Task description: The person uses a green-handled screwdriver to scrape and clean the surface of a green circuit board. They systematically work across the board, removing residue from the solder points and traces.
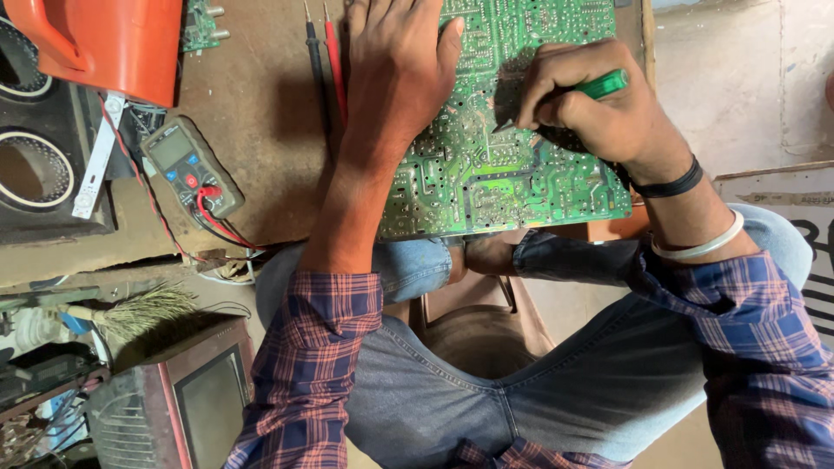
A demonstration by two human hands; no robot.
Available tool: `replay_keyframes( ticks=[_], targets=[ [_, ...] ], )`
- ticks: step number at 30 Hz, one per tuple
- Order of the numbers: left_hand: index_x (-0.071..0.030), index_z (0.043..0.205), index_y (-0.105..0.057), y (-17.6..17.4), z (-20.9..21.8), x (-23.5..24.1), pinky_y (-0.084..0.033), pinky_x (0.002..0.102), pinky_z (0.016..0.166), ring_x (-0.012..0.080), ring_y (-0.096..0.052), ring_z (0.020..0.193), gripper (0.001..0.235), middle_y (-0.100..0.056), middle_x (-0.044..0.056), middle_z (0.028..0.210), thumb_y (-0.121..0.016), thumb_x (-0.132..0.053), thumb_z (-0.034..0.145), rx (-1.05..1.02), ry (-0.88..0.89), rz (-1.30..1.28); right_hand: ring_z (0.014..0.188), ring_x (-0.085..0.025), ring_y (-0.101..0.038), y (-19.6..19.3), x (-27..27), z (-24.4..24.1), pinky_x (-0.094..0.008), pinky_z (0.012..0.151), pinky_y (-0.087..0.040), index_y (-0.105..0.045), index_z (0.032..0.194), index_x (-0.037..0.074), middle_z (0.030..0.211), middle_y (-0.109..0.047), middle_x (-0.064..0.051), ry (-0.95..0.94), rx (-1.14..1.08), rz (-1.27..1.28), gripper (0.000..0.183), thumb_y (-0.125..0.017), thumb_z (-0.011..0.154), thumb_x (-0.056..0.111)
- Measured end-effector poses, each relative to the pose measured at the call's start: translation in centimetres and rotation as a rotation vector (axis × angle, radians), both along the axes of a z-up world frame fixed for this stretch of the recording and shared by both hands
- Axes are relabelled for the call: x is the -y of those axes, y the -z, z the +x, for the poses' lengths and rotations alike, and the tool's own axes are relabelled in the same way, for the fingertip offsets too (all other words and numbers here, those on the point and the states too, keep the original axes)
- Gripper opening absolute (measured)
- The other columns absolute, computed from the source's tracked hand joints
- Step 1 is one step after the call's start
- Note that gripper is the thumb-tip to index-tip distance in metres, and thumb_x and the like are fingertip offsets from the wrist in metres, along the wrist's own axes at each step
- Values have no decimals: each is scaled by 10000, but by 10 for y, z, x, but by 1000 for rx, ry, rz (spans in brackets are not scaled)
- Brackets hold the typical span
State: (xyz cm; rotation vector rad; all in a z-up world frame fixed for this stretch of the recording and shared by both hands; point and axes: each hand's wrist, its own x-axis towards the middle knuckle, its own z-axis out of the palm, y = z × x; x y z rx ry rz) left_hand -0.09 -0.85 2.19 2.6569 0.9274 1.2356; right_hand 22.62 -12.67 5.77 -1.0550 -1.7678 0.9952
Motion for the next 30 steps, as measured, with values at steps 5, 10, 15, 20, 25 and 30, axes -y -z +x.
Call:
replay_keyframes(
  ticks=[5,10,15,20,25,30],
  targets=[
    [-48,1182,-636,3,1,-2,-426,519,950,370,-612,1016,243,-676,146,1009,-699,-231,1034,0,-7,-12,750,-175,-619,0,-1,-2,-280,673,-513,-699,856,-29,781,-684,-118,26,-1,18,225,-488,802,27],
    [-44,1179,-634,5,2,-2,-424,523,944,375,-609,1002,240,-670,153,992,-688,-231,1039,21,5,-3,768,-198,-608,-2,-1,-3,-303,689,-502,-722,882,-55,799,-691,-132,6,45,67,218,-529,826,30],
    [-47,1166,-636,4,1,-1,-431,523,942,372,-612,997,228,-671,147,986,-692,-229,1040,3,-1,-14,761,-201,-629,-3,1,-5,-304,710,-529,-697,832,-54,795,-692,-122,15,28,70,202,-513,839,29],
    [-44,1180,-634,3,2,-2,-425,521,926,372,-612,1001,241,-673,148,996,-691,-226,1033,10,-1,-5,753,-204,-630,-2,-1,-4,-307,691,-525,-702,858,-56,803,-686,-138,-8,17,88,200,-518,837,20],
    [-47,1173,-634,4,1,-1,-429,519,942,373,-611,998,232,-670,152,992,-693,-227,1039,8,1,-5,693,-190,-629,2,1,-2,-298,652,-531,-685,844,-54,787,-684,-142,48,-2,43,222,-477,809,16],
    [-48,1150,-639,3,1,-2,-425,525,934,378,-614,987,223,-670,154,976,-695,-231,1037,4,-5,-12,767,-210,-647,1,-1,-4,-303,703,-537,-689,837,-76,829,-691,-158,-27,-17,96,186,-527,847,15]
  ],
)
